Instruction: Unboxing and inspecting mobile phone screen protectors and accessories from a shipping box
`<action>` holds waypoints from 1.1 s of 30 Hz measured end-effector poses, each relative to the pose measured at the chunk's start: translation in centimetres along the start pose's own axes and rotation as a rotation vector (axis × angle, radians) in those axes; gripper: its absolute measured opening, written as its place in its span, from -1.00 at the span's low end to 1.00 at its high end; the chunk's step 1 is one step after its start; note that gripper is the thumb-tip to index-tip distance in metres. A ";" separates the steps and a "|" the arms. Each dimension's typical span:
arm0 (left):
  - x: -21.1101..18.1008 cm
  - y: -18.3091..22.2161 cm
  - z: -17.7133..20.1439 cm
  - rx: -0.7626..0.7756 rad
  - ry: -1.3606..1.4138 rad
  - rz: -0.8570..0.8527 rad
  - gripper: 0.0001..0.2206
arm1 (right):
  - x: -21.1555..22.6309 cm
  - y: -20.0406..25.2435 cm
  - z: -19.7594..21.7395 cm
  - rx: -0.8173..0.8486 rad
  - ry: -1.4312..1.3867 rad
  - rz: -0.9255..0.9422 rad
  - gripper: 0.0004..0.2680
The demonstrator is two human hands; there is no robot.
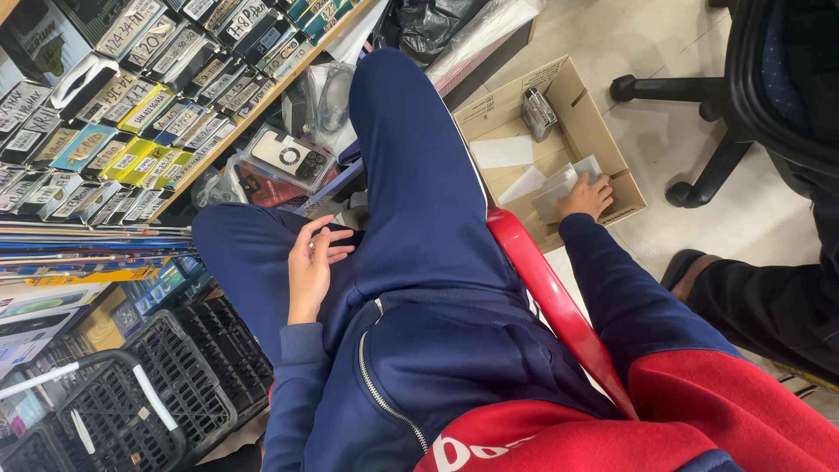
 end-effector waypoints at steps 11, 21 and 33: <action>0.3 -0.2 0.0 -0.001 0.000 -0.007 -0.72 | -0.9 -1.0 0.7 0.038 -0.109 -0.058 -0.46; 0.4 -0.3 0.1 0.004 -0.015 -0.003 -0.73 | -1.8 -2.0 -1.2 0.028 0.038 -0.051 -0.65; 0.3 -0.2 0.3 -0.002 0.005 0.004 -0.73 | -0.3 -3.8 1.5 0.224 -0.179 0.120 -0.64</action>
Point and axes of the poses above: each hand's wrist, its own y-axis away from the middle knuckle, its own z-axis out of the back of the hand, x = y × z, the point moved 6 cm from there along -y, towards the middle knuckle, and after that the axes turned 6 degrees about z, right-handed, at the moved point
